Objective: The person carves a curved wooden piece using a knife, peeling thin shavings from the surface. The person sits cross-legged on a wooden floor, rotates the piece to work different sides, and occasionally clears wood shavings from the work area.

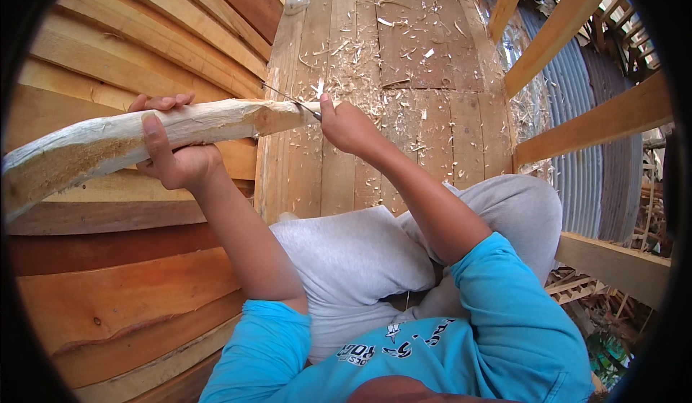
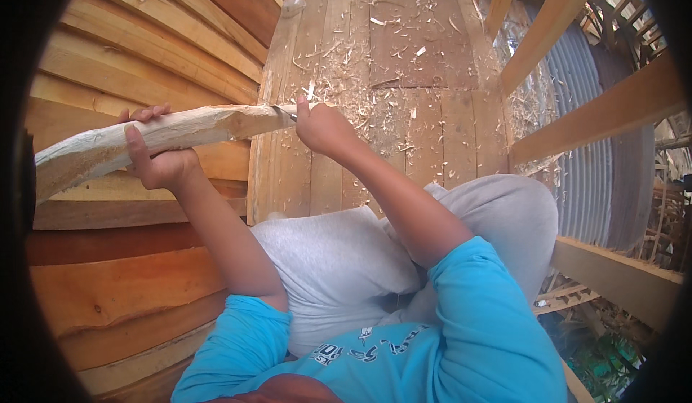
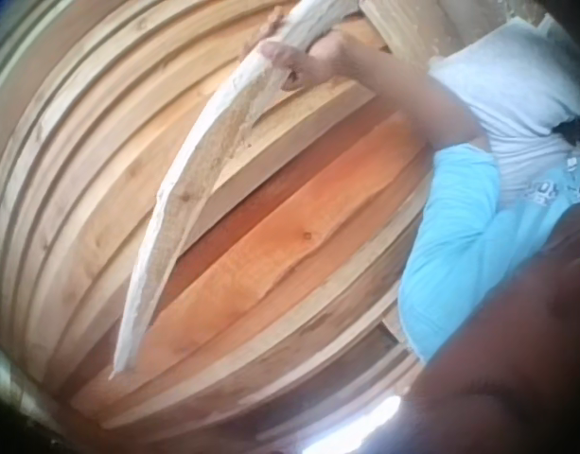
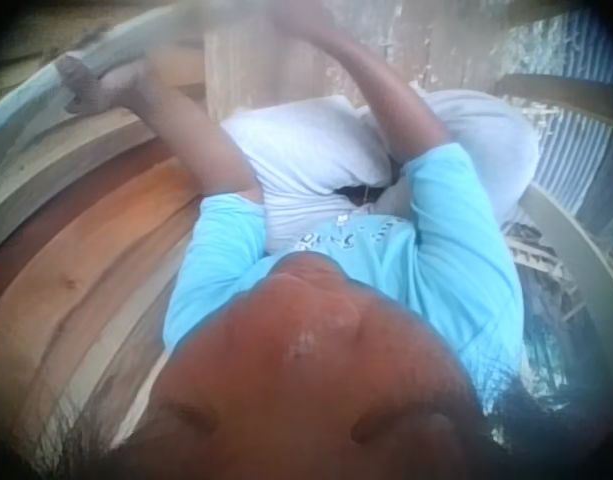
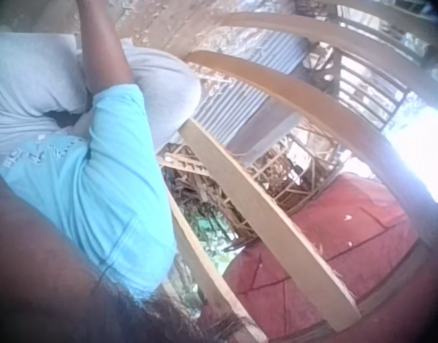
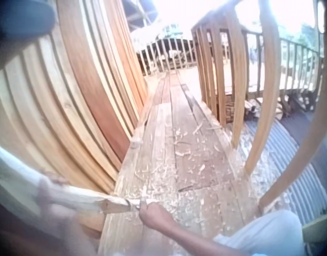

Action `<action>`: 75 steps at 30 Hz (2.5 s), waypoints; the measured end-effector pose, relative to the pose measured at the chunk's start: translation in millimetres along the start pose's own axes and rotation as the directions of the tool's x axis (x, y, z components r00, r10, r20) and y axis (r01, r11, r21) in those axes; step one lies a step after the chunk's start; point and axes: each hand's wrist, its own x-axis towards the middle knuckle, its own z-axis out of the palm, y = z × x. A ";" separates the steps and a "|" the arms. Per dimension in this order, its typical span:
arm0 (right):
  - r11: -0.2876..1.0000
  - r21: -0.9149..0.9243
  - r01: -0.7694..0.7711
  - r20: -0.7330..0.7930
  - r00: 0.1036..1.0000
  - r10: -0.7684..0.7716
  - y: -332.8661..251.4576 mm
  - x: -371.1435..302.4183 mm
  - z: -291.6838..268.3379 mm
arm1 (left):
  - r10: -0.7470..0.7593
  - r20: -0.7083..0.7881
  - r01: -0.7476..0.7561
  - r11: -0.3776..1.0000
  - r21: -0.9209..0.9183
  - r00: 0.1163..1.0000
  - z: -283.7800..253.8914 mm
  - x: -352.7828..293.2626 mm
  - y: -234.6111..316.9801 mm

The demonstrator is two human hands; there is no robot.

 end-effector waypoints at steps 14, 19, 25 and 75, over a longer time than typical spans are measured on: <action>0.960 -0.276 0.037 -0.105 0.992 -0.068 -19.9 -17.2 -4.2 | -0.127 0.410 0.195 0.972 -0.129 0.903 -19.4 8.9 -1.0; 0.888 -0.438 0.139 -0.070 0.980 -0.188 30.0 0.6 -13.0 | -0.072 0.507 0.158 0.979 -0.129 0.859 9.3 -1.5 0.5; 0.975 -0.214 0.056 -0.098 0.992 -0.078 20.9 2.1 -15.1 | -0.089 0.462 0.147 0.985 -0.091 0.882 15.3 -4.7 0.2; 0.971 -0.232 0.063 0.029 0.998 -0.058 26.6 7.6 -18.3 | -0.110 0.469 0.185 0.976 -0.116 0.876 0.4 2.7 -4.3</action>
